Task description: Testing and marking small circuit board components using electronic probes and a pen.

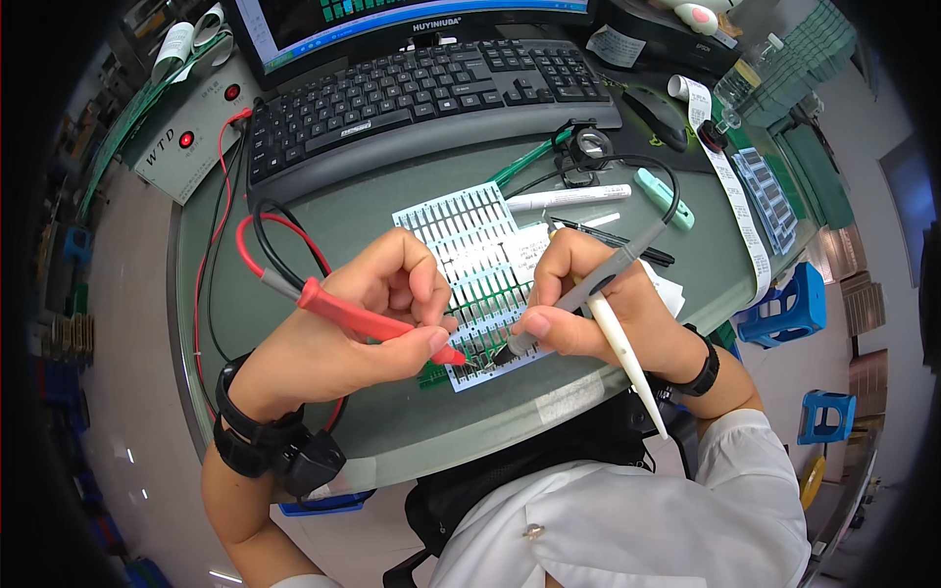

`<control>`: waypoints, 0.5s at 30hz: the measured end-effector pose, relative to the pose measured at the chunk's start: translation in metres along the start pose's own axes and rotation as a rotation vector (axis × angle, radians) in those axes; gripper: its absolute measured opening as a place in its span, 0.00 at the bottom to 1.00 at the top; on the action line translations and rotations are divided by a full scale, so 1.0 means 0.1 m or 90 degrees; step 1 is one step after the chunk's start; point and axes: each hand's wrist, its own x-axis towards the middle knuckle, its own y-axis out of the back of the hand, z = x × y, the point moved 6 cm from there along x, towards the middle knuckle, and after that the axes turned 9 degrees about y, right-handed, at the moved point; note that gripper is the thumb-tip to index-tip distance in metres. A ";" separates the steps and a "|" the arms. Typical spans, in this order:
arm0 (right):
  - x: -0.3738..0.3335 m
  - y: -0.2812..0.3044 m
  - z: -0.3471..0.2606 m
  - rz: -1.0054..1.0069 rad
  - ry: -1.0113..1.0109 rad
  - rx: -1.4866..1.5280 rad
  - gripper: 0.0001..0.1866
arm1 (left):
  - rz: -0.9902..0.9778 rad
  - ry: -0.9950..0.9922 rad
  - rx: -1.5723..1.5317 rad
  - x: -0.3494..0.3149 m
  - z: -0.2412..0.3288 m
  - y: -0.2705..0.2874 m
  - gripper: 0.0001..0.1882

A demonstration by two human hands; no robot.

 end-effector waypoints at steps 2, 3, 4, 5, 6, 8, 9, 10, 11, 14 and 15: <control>0.00 0.00 -0.01 0.000 0.030 -0.029 0.12 | -0.002 0.002 0.001 0.00 0.00 0.00 0.15; 0.00 0.00 -0.01 -0.001 0.031 -0.029 0.12 | -0.001 0.001 0.001 -0.01 0.00 0.00 0.15; 0.00 0.00 0.00 0.000 0.034 -0.035 0.12 | -0.006 -0.005 0.001 -0.01 0.00 -0.01 0.15; 0.00 0.00 0.00 0.002 0.038 -0.042 0.12 | -0.010 -0.011 0.001 -0.01 0.00 -0.01 0.16; -0.01 0.01 0.03 0.002 0.039 -0.042 0.12 | -0.010 -0.011 0.001 -0.01 0.00 -0.01 0.16; -0.01 0.01 0.02 -0.004 0.104 -0.078 0.14 | -0.012 -0.013 0.002 0.00 0.00 -0.01 0.16; 0.00 0.00 0.00 -0.005 0.103 -0.077 0.14 | -0.011 -0.013 0.001 0.00 0.00 -0.01 0.16; 0.00 0.00 -0.01 0.000 0.082 -0.068 0.13 | -0.008 -0.012 0.001 -0.01 0.01 -0.02 0.16; 0.00 0.00 0.00 0.004 0.061 -0.058 0.13 | -0.005 -0.011 0.000 -0.01 0.01 -0.01 0.16; 0.00 0.00 -0.01 0.005 0.053 -0.058 0.13 | -0.004 -0.002 -0.006 -0.01 0.01 -0.01 0.16; 0.00 0.00 0.00 0.005 0.054 -0.058 0.13 | -0.003 -0.003 -0.005 -0.02 0.02 -0.02 0.16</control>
